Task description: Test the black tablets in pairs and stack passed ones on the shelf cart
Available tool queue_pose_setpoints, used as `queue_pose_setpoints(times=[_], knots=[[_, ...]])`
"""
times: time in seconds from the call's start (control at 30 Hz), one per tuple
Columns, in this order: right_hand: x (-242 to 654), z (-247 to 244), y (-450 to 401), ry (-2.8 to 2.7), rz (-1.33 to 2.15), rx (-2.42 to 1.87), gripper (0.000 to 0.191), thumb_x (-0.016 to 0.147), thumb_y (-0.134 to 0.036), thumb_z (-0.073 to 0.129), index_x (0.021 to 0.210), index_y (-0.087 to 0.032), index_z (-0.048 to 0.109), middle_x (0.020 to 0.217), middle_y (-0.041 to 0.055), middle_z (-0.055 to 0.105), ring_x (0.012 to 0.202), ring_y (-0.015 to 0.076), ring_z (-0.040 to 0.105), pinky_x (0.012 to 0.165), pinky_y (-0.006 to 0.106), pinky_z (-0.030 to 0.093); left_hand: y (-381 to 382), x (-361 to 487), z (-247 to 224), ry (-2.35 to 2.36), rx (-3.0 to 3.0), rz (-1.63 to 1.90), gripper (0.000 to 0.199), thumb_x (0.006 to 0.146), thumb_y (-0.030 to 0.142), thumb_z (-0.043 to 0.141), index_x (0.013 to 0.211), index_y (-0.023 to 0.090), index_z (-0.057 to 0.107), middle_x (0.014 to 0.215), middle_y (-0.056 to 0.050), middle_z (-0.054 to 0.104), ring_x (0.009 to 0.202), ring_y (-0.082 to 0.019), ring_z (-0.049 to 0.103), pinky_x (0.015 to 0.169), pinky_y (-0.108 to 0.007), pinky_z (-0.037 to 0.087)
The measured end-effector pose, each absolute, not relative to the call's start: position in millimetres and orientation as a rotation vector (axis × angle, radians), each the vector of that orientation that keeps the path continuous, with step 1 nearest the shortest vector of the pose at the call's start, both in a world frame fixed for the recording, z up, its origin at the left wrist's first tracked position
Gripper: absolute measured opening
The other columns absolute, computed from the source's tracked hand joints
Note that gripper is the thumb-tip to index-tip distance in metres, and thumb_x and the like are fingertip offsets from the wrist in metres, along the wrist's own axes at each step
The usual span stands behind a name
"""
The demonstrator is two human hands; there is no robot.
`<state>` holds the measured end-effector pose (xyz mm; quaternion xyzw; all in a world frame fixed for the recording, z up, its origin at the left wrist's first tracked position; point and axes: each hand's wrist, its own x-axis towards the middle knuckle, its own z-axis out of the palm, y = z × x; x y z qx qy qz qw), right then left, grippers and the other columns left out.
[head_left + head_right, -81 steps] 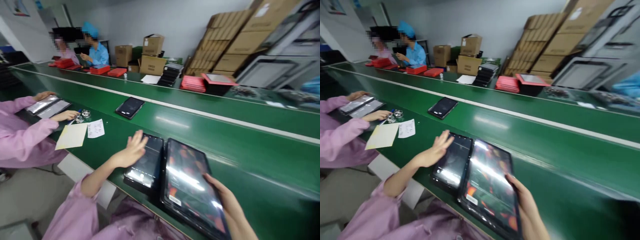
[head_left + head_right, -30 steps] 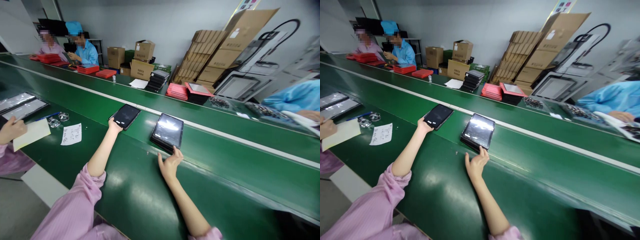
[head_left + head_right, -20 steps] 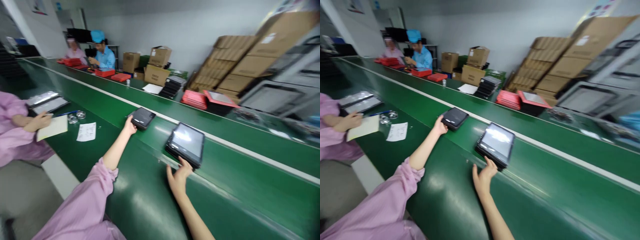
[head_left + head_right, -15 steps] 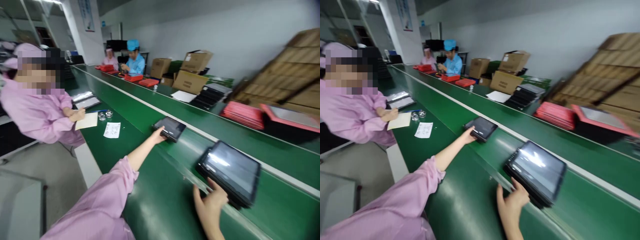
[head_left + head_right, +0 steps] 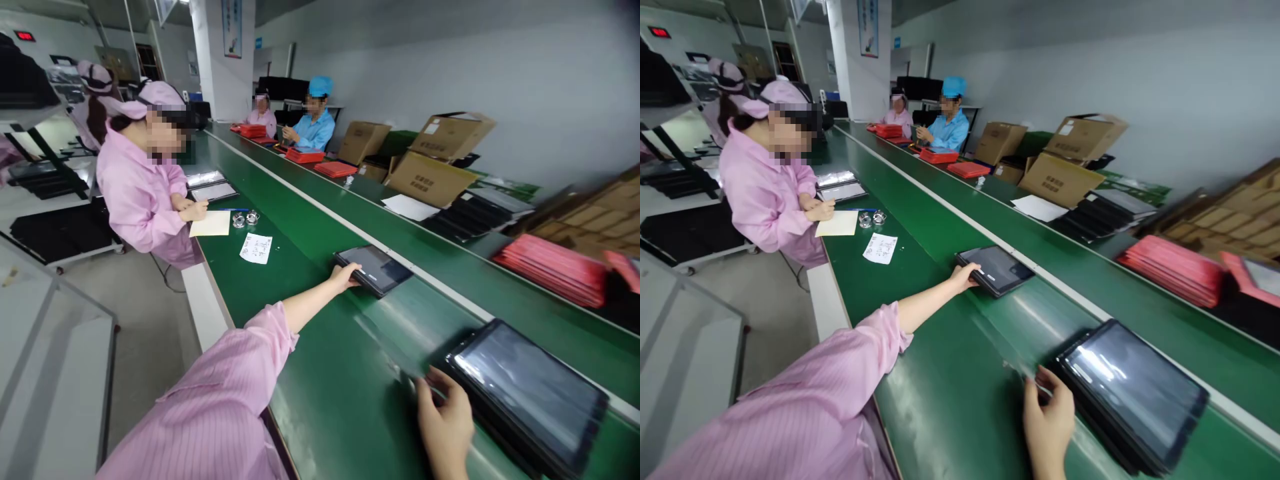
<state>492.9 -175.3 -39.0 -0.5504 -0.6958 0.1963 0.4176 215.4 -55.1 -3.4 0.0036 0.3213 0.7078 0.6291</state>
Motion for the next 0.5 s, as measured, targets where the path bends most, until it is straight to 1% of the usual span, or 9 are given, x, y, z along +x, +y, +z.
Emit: queue_pose_setpoints(times=[0.1,0.17,0.23,0.27,0.33,0.4,0.43,0.5], knots=[[493,-39,-175,-1.761,0.496,-1.415,0.055,0.073,-0.057,0.054,0.106,-0.013,0.06,0.095,0.013,0.061,0.088,0.0311,0.06,0.082,0.048,0.05,-78,217,-4,0.757,0.027,1.705,0.017,0.068,0.011,0.072,0.069,0.015,0.056,0.058,0.002,0.056,0.052,-0.012,0.056,0.053,-0.024,0.051],[491,-39,-173,-1.836,0.472,-1.446,0.057,0.072,-0.058,0.052,0.105,-0.012,0.061,0.094,0.0142,0.06,0.089,0.0333,0.06,0.083,0.049,0.05,-100,216,-4,0.759,0.042,1.746,0.015,0.068,0.011,0.07,0.068,0.016,0.056,0.058,0.003,0.055,0.053,-0.012,0.055,0.052,-0.023,0.05],[488,-38,-170,-1.975,0.416,-1.493,0.061,0.071,-0.06,0.05,0.104,-0.011,0.064,0.093,0.0171,0.06,0.095,0.039,0.06,0.087,0.054,0.048,-127,212,-5,0.759,0.053,1.771,0.016,0.067,0.012,0.071,0.066,0.016,0.055,0.057,0.003,0.053,0.052,-0.012,0.055,0.05,-0.022,0.049],[485,-37,-170,-2.051,0.379,-1.526,0.063,0.072,-0.061,0.048,0.105,-0.01,0.065,0.095,0.0193,0.06,0.101,0.0429,0.058,0.09,0.057,0.046,-142,209,-5,0.76,0.056,1.779,0.016,0.066,0.012,0.071,0.065,0.016,0.055,0.056,0.003,0.053,0.052,-0.012,0.054,0.049,-0.022,0.049],[476,-34,-169,-2.174,0.318,-1.605,0.068,0.074,-0.065,0.045,0.109,-0.012,0.066,0.106,0.0241,0.059,0.115,0.0507,0.05,0.094,0.065,0.041,-179,198,-4,0.766,0.051,1.801,0.016,0.064,0.013,0.072,0.063,0.016,0.056,0.056,0.003,0.054,0.051,-0.012,0.054,0.047,-0.022,0.048],[459,-31,-167,-2.25,0.307,-1.675,0.072,0.077,-0.069,0.041,0.12,-0.015,0.064,0.123,0.0278,0.055,0.127,0.0555,0.039,0.097,0.072,0.033,-224,182,-4,0.771,0.026,1.849,0.015,0.061,0.013,0.072,0.064,0.015,0.058,0.057,0.002,0.056,0.051,-0.013,0.055,0.048,-0.023,0.048],[447,-29,-165,-2.28,0.325,-1.69,0.074,0.079,-0.069,0.038,0.126,-0.017,0.062,0.131,0.0287,0.05,0.131,0.0562,0.034,0.099,0.074,0.029,-250,173,-4,0.774,0.007,1.887,0.014,0.06,0.012,0.073,0.066,0.015,0.06,0.058,0.001,0.058,0.052,-0.013,0.056,0.049,-0.024,0.049],[417,-26,-161,-2.338,0.381,-1.659,0.076,0.081,-0.069,0.037,0.138,-0.021,0.054,0.143,0.0279,0.042,0.138,0.0541,0.027,0.103,0.074,0.024,-311,154,-4,0.789,-0.048,1.996,0.017,0.056,0.011,0.073,0.068,0.014,0.062,0.06,0.001,0.06,0.054,-0.014,0.057,0.053,-0.026,0.051]])
